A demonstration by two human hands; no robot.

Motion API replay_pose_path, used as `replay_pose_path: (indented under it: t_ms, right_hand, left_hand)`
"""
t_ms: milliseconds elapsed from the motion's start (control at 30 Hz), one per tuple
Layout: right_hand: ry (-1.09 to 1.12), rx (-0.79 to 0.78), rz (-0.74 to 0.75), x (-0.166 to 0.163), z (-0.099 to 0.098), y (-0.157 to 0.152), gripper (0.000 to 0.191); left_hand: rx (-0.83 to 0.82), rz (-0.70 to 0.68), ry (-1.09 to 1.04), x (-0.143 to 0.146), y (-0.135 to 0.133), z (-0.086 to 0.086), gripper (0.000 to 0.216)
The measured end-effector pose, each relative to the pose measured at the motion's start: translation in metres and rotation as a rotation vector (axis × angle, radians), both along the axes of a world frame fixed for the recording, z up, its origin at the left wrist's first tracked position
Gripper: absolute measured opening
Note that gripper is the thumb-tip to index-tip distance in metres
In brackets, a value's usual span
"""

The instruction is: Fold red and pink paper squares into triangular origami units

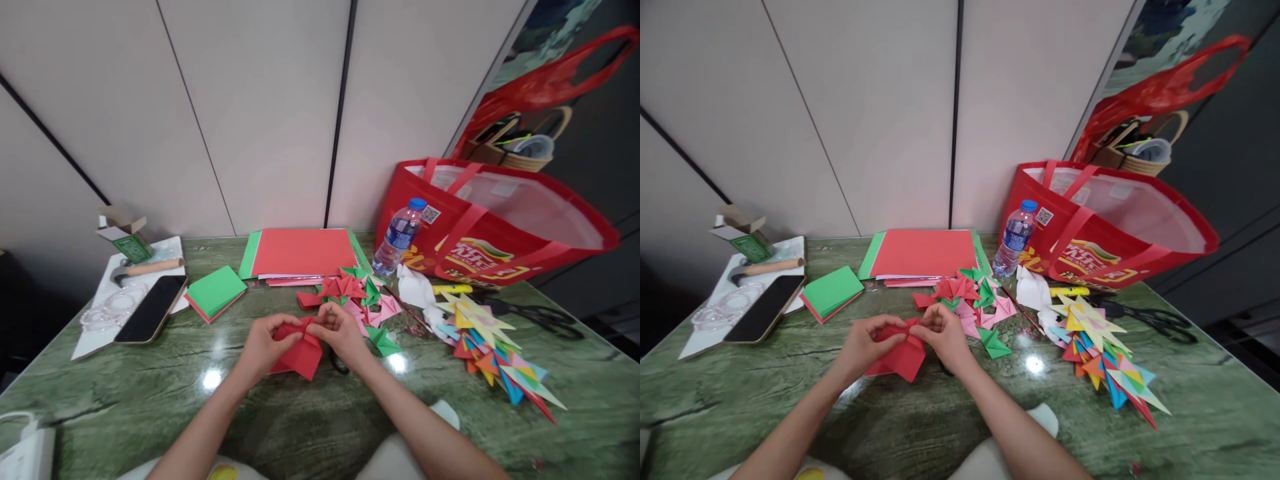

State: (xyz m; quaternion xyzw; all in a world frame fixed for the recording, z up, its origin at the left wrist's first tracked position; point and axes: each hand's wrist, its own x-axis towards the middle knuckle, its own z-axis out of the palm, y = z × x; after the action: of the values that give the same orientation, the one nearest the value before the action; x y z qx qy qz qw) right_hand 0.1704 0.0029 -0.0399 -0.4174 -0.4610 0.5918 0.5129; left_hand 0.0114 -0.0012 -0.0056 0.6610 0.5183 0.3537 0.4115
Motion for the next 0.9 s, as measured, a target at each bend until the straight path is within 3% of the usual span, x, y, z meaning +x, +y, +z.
replay_pose_path:
  t_ms: [133, 300, 700, 900]
  right_hand:
    - [-0.006, 0.056, 0.047, 0.0004, 0.0003, 0.0004, 0.017]
    - [0.108, 0.006, 0.076, 0.001, -0.001, 0.0011, 0.025]
    - [0.044, -0.047, -0.038, -0.0014, -0.0015, 0.0012, 0.029]
    - [0.01, -0.041, -0.054, -0.0015, -0.0002, 0.0004, 0.03]
  left_hand:
    - [-0.019, 0.05, -0.035, -0.0008, 0.0009, -0.0022, 0.016]
    - [-0.018, 0.108, -0.11, 0.0003, 0.0, 0.0002, 0.016]
    - [-0.079, 0.024, -0.143, 0.0003, 0.0013, -0.0014, 0.016]
    - [-0.166, -0.001, -0.215, 0.001, 0.0009, 0.0007, 0.041]
